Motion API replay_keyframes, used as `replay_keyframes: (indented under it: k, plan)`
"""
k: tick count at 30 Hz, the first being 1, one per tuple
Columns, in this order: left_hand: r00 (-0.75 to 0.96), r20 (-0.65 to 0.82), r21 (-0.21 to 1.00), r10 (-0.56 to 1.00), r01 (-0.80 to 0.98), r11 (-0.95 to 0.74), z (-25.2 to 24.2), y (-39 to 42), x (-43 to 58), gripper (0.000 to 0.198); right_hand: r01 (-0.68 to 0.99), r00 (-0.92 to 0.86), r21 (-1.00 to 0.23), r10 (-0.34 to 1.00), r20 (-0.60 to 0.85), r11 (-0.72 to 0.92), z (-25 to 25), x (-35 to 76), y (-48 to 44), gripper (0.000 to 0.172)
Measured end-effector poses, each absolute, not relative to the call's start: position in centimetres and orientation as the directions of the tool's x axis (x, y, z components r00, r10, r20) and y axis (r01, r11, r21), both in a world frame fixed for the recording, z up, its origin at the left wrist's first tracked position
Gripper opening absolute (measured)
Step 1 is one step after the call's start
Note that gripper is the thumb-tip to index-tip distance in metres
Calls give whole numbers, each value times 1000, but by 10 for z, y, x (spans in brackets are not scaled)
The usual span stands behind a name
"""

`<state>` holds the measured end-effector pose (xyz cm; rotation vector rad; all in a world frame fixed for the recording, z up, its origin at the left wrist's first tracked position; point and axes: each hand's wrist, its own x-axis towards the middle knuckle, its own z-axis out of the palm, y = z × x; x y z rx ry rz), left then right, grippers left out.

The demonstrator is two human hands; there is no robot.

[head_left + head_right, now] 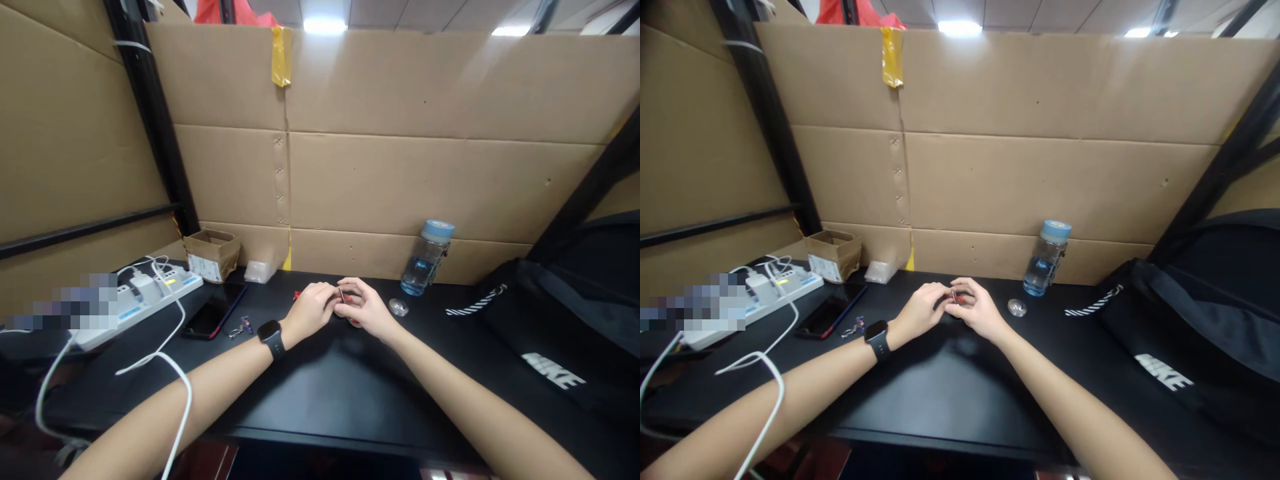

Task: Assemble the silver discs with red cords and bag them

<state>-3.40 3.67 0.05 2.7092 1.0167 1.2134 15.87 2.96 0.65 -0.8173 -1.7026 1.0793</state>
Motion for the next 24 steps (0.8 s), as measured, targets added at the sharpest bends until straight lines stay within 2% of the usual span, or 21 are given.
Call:
replay_keyframes:
  k: [3, 5, 8, 11, 13, 16, 21, 24]
  plan:
    - [536, 650, 202, 540, 563, -802, -2, 42, -47, 18, 170, -409, -890, 852, 327, 423, 8, 169, 35, 58]
    - [530, 636, 195, 560, 592, -782, -3, 49, -62, 21, 268, -391, -845, 854, 344, 463, 10, 185, 40, 55]
    - [518, 593, 175, 617, 664, -727, 1, 65, -91, 22, 484, -280, -705, 855, 436, 518, 16, 223, 51, 50]
    - [608, 468, 97, 641, 686, -721, 7, 80, -121, 19, 686, -313, -506, 840, 442, 522, 21, 266, 64, 42]
    - [608, 444, 96, 658, 698, -709, 9, 86, -133, 18, 742, -326, -447, 851, 411, 500, 22, 289, 71, 38]
    - [603, 438, 121, 666, 695, -709, 5, 88, -138, 17, 765, -332, -455, 885, 326, 455, 18, 308, 76, 37]
    - [582, 432, 156, 689, 704, -693, -5, 84, -128, 17, 743, -335, -542, 919, 207, 393, 13, 318, 75, 55]
    - [558, 432, 178, 708, 717, -674, -8, 84, -125, 16, 746, -358, -553, 924, 135, 370, 11, 320, 76, 58]
